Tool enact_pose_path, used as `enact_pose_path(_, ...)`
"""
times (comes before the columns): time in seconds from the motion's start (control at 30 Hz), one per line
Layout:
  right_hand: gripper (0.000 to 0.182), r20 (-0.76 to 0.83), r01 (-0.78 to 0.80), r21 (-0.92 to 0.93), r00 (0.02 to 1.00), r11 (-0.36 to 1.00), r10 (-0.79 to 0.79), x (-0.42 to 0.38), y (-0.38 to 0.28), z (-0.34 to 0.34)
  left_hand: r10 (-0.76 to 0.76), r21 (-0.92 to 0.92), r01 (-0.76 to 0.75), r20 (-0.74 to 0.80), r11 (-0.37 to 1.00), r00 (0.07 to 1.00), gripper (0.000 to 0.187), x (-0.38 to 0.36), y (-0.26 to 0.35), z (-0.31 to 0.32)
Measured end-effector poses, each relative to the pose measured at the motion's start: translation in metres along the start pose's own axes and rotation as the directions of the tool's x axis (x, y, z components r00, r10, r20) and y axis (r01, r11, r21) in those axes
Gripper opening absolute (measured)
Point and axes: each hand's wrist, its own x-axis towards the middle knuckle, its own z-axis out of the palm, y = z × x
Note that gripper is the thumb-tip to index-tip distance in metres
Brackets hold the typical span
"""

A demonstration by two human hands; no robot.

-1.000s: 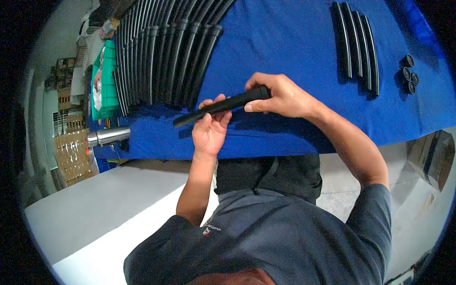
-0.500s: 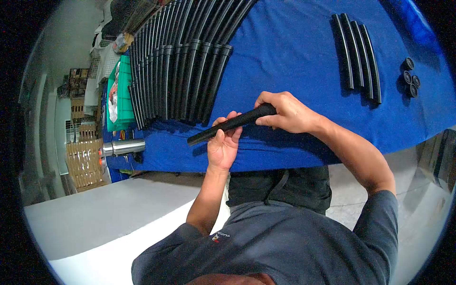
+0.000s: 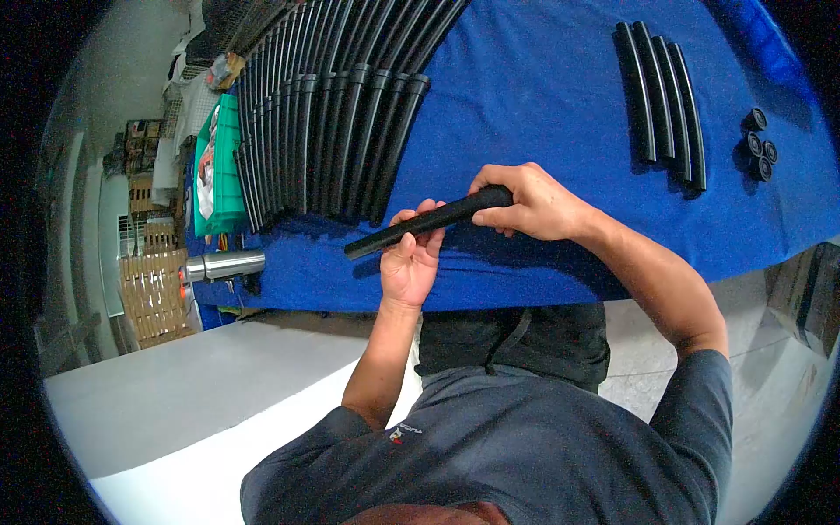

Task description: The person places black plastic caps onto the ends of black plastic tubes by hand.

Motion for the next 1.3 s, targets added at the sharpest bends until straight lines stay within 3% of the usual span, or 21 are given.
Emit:
enact_pose_path(0.17,0.028,-0.017,0.015,-0.051,1.0,0.999,-0.016,0.0,-0.002,-0.001,-0.015,0.031,0.017,-0.057,0.999,0.998,0.046,0.001,0.002,0.006)
enact_pose_path(0.2,0.029,-0.056,0.267,-0.286,0.954,0.92,-0.294,0.003,0.004,-0.001,-0.032,0.009,0.033,-0.07,0.999,0.997,0.049,0.001,0.004,0.002)
enact_pose_path(0.27,0.034,-0.043,0.395,-0.265,0.906,0.88,-0.42,0.003,0.008,0.0,-0.007,-0.037,0.006,-0.024,0.999,1.0,0.044,0.0,0.003,-0.008)
enact_pose_path(0.33,0.043,-0.024,0.346,-0.233,0.932,0.909,-0.362,-0.001,0.006,-0.002,-0.031,-0.073,0.031,-0.004,0.997,1.0,0.038,-0.001,0.006,-0.013)
enact_pose_path(0.37,0.043,-0.03,0.148,-0.118,0.988,0.982,-0.153,-0.005,-0.003,-0.004,-0.025,-0.083,0.026,0.01,0.996,1.0,0.038,0.0,0.006,-0.012)
enact_pose_path(0.4,0.041,-0.051,0.078,-0.03,0.996,0.996,-0.08,-0.005,0.0,-0.003,-0.01,-0.079,0.013,0.04,0.997,0.999,0.036,0.0,0.005,-0.01)
enact_pose_path(0.47,0.037,0.03,0.045,0.009,0.999,0.999,-0.045,-0.003,0.004,-0.002,-0.02,-0.079,0.025,0.055,0.997,0.998,0.037,0.0,0.007,-0.009)
enact_pose_path(0.67,0.034,0.097,0.064,0.034,0.993,0.997,-0.067,-0.005,0.004,-0.005,-0.006,0.011,0.007,-0.056,1.0,0.998,0.039,-0.002,0.006,-0.009)
enact_pose_path(0.83,0.034,0.066,0.041,0.015,0.997,0.999,-0.042,-0.007,-0.001,-0.004,-0.01,-0.052,0.006,-0.077,0.999,0.997,0.039,-0.002,0.005,-0.004)
enact_pose_path(0.93,0.034,-0.102,0.414,-0.276,0.885,0.868,-0.454,0.002,0.015,0.007,-0.011,-0.096,0.013,0.024,0.995,1.0,0.037,0.0,0.006,-0.007)
enact_pose_path(0.97,0.035,-0.109,0.417,-0.285,0.881,0.863,-0.461,0.004,0.021,0.008,-0.011,-0.112,0.02,0.078,0.994,0.997,0.037,0.001,0.006,-0.009)
enact_pose_path(1.07,0.035,-0.047,0.102,-0.13,0.993,0.986,-0.109,-0.007,-0.003,-0.001,-0.005,-0.085,0.005,-0.01,0.996,1.0,0.036,-0.001,0.007,-0.008)
enact_pose_path(1.17,0.037,0.065,-0.042,0.011,0.997,0.999,0.042,-0.008,-0.009,-0.002,-0.013,-0.072,0.018,0.065,0.997,0.998,0.038,0.0,0.007,-0.009)
enact_pose_path(1.27,0.037,-0.045,0.229,-0.174,0.97,0.958,-0.24,0.0,0.012,0.001,-0.041,-0.094,0.043,0.02,0.995,0.999,0.04,0.001,0.006,-0.006)
enact_pose_path(1.3,0.036,-0.046,0.236,-0.153,0.968,0.96,-0.245,0.001,0.013,0.001,-0.043,-0.109,0.046,0.031,0.993,0.999,0.04,0.001,0.006,-0.009)
